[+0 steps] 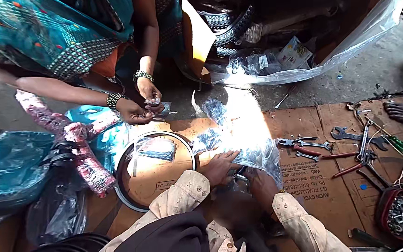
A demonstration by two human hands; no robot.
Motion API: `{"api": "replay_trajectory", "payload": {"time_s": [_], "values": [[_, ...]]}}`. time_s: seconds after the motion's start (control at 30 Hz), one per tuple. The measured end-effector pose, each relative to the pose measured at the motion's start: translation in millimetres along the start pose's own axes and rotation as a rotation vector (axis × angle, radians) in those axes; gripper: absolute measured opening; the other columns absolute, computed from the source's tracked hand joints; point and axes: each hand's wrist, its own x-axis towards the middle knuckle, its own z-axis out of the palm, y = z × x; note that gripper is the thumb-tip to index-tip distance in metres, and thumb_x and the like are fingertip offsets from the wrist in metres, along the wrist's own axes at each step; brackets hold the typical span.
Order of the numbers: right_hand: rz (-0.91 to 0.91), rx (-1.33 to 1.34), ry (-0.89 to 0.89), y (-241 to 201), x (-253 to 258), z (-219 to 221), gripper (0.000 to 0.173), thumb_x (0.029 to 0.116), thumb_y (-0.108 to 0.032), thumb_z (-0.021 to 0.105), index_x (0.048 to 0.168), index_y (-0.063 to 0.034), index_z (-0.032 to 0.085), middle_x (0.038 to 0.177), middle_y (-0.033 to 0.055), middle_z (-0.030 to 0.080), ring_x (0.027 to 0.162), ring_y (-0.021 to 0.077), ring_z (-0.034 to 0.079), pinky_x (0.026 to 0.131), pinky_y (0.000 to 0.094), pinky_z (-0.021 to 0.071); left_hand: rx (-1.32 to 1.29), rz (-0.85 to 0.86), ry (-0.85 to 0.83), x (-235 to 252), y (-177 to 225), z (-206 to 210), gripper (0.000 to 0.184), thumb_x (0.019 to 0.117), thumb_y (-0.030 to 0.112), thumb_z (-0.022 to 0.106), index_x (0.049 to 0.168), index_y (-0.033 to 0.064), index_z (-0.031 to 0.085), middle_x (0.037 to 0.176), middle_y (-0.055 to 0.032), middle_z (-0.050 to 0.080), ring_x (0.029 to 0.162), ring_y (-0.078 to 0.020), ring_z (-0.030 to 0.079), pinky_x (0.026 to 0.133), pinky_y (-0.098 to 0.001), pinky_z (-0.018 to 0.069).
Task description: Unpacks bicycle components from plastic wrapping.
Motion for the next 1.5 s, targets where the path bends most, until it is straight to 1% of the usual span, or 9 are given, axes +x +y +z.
{"api": "replay_trajectory", "payload": {"time_s": [0.2, 0.43, 0.63, 0.7, 0.9, 1.07, 1.23, 1.37, 1.5], "values": [[0.131, -0.031, -0.137, 2, -12, -9, 0.048, 0.0948, -0.008, 0.059, 0.142, -0.0159, 0.057, 0.133, 0.0255, 0.058, 0.114, 0.0434, 0.064, 0.084, 0.0589, 0.0562, 0.113, 0.000, -0.057, -1, 2, 8, 0.059, 0.0910, 0.029, 0.069, 0.147, 0.0373, 0.056, 0.173, -0.0029, 0.013, 0.159, -0.0262, 0.009, 0.125, -0.0536, 0.0176], [-0.122, 0.065, -0.017, 39, -17, -2, 0.039, 0.0890, -0.016, 0.070, 0.128, -0.0188, 0.068, 0.125, 0.0157, 0.063, 0.107, 0.0345, 0.067, 0.087, 0.0546, 0.0569, 0.089, 0.062, -0.009, -12, 17, 30, 0.040, 0.1029, 0.045, 0.047, 0.130, 0.0264, 0.070, 0.173, -0.0003, 0.014, 0.160, -0.0259, 0.001, 0.124, -0.0649, -0.0019], [-0.418, 0.217, 0.380, 63, -39, 13, 0.020, 0.0869, -0.019, 0.077, 0.107, -0.0185, 0.075, 0.099, 0.0054, 0.067, 0.089, 0.0212, 0.069, 0.077, 0.0436, 0.0608, 0.012, 0.191, 0.179, -15, 28, 45, 0.039, 0.1050, 0.048, 0.047, 0.135, 0.0322, 0.067, 0.172, -0.0035, 0.020, 0.160, -0.0225, 0.009, 0.125, -0.0622, 0.0023], [-0.446, 0.166, 0.321, 55, -42, 13, 0.018, 0.0901, -0.015, 0.072, 0.108, -0.0160, 0.073, 0.100, 0.0090, 0.065, 0.093, 0.0260, 0.068, 0.076, 0.0453, 0.0601, 0.019, 0.157, 0.251, -10, 32, 46, 0.043, 0.1051, 0.044, 0.049, 0.145, 0.0328, 0.059, 0.172, -0.0013, 0.018, 0.159, -0.0207, 0.011, 0.125, -0.0622, 0.0075], [-0.543, 0.053, -0.004, 18, -39, 8, 0.035, 0.0823, -0.006, 0.073, 0.117, -0.0075, 0.066, 0.117, 0.0204, 0.060, 0.115, 0.0401, 0.059, 0.084, 0.0546, 0.0561, 0.151, 0.115, 0.398, 13, 34, 27, 0.037, 0.0908, 0.024, 0.067, 0.128, 0.0245, 0.070, 0.171, -0.0048, 0.020, 0.158, -0.0270, 0.018, 0.122, -0.0585, 0.0225], [-0.600, 0.117, 0.080, 24, -37, 9, 0.029, 0.0871, -0.006, 0.069, 0.116, -0.0065, 0.066, 0.111, 0.0200, 0.062, 0.105, 0.0386, 0.065, 0.082, 0.0544, 0.0564, -0.182, 0.253, 0.125, 23, 2, 4, 0.039, 0.0952, 0.003, 0.059, 0.131, 0.0136, 0.071, 0.166, -0.0113, 0.033, 0.147, -0.0290, 0.043, 0.119, -0.0504, 0.0357], [-0.450, 0.889, 0.916, 75, -63, 19, 0.022, 0.0839, -0.014, 0.077, 0.105, -0.0134, 0.074, 0.099, 0.0011, 0.072, 0.089, 0.0132, 0.071, 0.079, 0.0333, 0.0635, -0.221, 0.293, 0.093, 10, -20, 8, 0.034, 0.0960, 0.018, 0.063, 0.128, 0.0237, 0.073, 0.162, -0.0093, 0.041, 0.152, -0.0238, 0.033, 0.125, -0.0471, 0.0243], [0.064, 1.827, 1.018, 99, -57, 11, 0.027, 0.0910, 0.000, 0.070, 0.116, -0.0021, 0.060, 0.093, 0.0069, 0.070, 0.081, 0.0151, 0.070, 0.079, 0.0357, 0.0617, -0.188, 0.230, 0.149, 8, -3, 37, 0.036, 0.0989, 0.034, 0.058, 0.134, 0.0314, 0.069, 0.163, 0.0024, 0.041, 0.156, -0.0163, 0.023, 0.127, -0.0553, 0.0070], [0.400, 2.283, 0.939, 125, -34, 45, 0.020, 0.1024, -0.011, 0.058, 0.121, -0.0037, 0.056, 0.102, 0.0101, 0.066, 0.088, 0.0179, 0.067, 0.079, 0.0354, 0.0586, -0.188, 0.205, 0.298, 11, 0, 56, 0.035, 0.0989, 0.039, 0.053, 0.129, 0.0336, 0.071, 0.157, 0.0066, 0.049, 0.153, -0.0144, 0.031, 0.126, -0.0584, 0.0116]]}}
